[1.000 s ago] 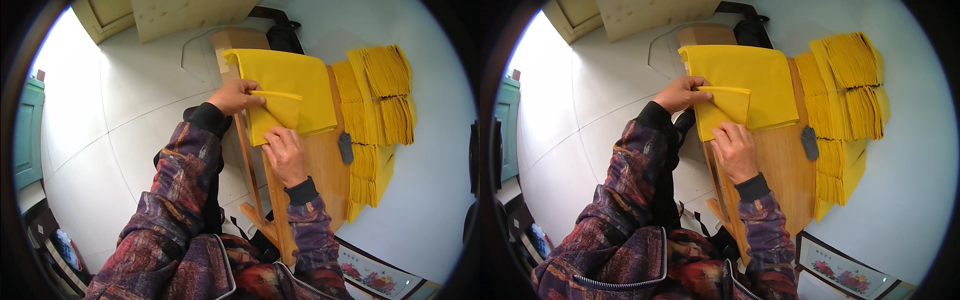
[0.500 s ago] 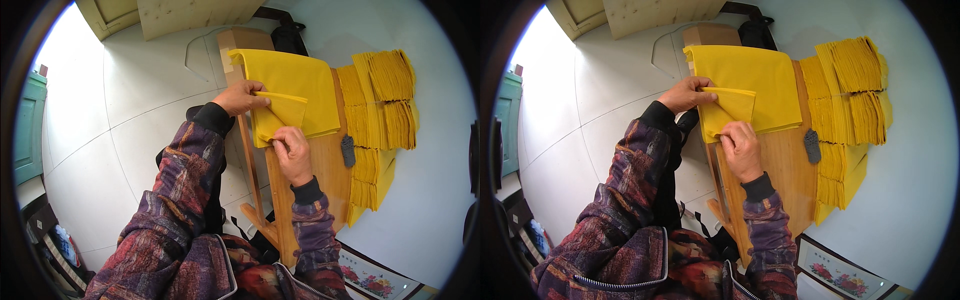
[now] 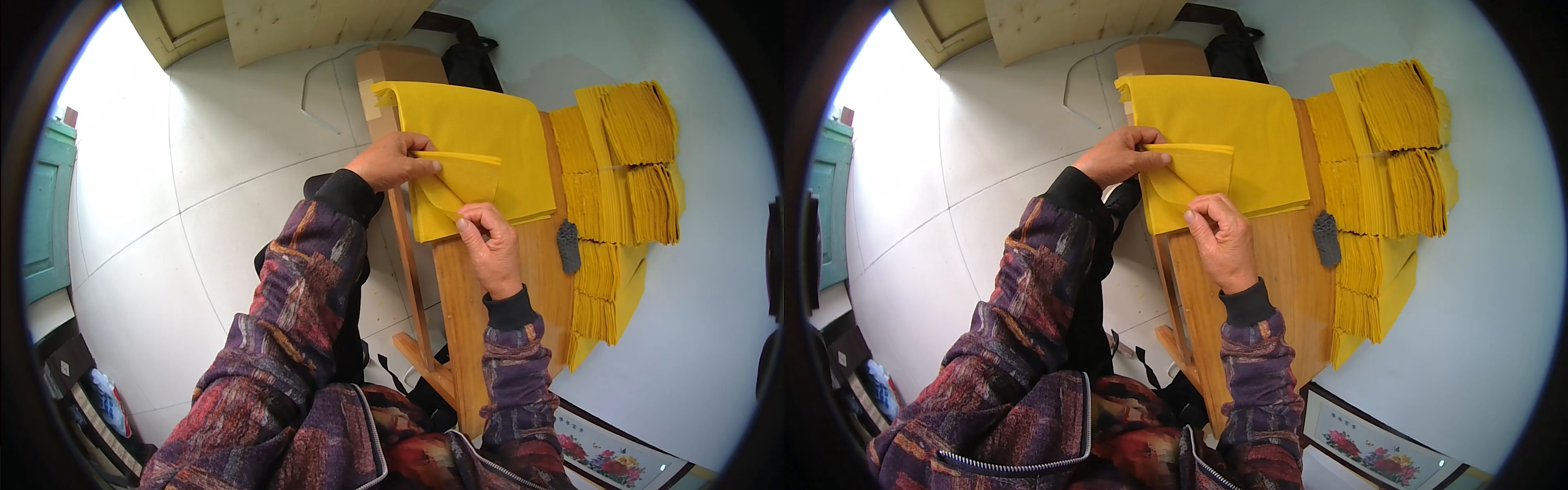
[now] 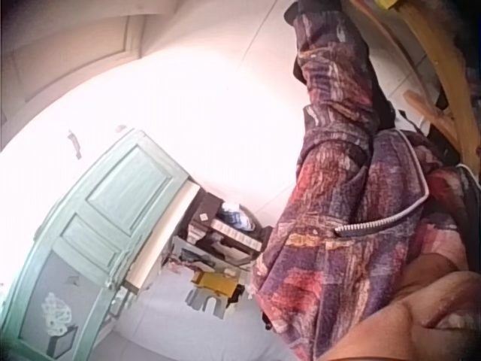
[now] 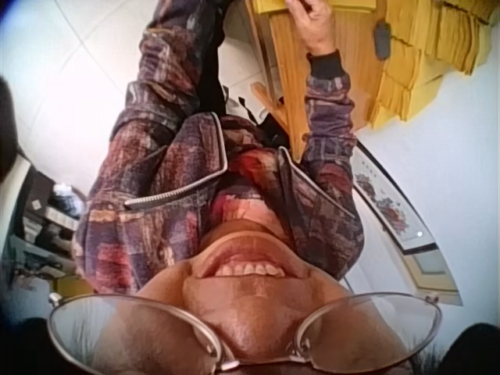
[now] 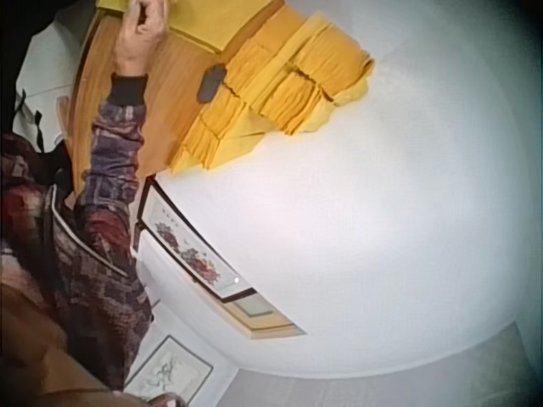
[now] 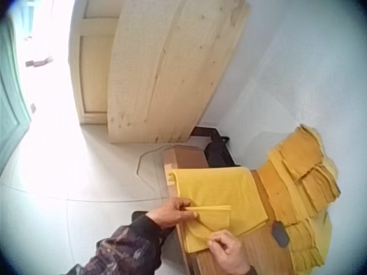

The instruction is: The person folds yellow paper sheets on a wooden table, repeatedly folding each sheet in half and pressing the crease. They stack the folded sheets into a pile on the table.

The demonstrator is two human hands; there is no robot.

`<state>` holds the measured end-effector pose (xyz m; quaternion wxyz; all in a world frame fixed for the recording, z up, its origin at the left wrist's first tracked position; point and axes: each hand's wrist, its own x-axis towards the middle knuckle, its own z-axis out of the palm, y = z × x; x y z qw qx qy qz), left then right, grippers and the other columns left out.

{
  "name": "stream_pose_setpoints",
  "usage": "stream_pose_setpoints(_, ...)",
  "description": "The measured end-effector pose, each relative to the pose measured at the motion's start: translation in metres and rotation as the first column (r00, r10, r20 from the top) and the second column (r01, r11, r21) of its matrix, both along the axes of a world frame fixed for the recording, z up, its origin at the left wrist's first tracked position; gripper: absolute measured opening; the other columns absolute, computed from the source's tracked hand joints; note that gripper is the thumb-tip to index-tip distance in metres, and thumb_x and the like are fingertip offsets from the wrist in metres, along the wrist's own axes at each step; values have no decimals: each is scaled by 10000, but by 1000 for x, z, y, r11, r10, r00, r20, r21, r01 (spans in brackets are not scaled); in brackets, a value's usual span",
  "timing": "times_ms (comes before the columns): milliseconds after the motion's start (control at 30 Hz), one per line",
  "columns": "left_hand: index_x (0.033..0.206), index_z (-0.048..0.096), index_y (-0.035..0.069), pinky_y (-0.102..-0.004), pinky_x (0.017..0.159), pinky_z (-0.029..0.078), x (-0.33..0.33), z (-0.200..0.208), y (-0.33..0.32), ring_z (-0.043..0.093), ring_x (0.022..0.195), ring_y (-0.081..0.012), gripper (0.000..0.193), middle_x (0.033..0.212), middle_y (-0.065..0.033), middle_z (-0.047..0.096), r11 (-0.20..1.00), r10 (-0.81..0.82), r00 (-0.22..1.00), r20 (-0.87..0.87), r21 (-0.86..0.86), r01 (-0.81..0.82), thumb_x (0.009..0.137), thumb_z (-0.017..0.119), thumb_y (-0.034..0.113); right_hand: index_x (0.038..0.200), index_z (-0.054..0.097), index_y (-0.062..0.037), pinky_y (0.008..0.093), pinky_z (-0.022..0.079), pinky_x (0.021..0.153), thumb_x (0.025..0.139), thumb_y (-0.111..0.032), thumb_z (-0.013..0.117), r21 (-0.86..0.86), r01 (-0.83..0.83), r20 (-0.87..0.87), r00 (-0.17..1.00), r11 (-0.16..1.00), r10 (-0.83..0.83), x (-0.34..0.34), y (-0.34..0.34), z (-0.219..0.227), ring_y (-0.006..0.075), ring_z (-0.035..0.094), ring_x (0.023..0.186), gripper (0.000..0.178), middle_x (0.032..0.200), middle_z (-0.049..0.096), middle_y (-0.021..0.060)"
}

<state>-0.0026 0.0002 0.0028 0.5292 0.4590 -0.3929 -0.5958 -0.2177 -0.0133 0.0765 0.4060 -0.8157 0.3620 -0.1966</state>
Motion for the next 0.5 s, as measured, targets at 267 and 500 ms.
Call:
stream_pose_setpoints(267,902,628,30,-195,573,355,1,3,2,465,657,-49,212,754,32,554,1000,-30,1000,1,-7,30,871,666,236,826,557,-1,259,401,582,887,-81,604,-287,147,3,988,947,-152,11,-5,10,135,485,652,111,770,520,54)
stream_pose_setpoints(500,926,629,8,-218,719,421,5,3,4,530,762,-97,242,808,7,591,996,-89,995,-35,-24,88,815,738,193,818,550,1,281,417,592,887,-89,603,-413,260,84,965,873,-248,24,-33,0,173,510,669,125,779,534,79)
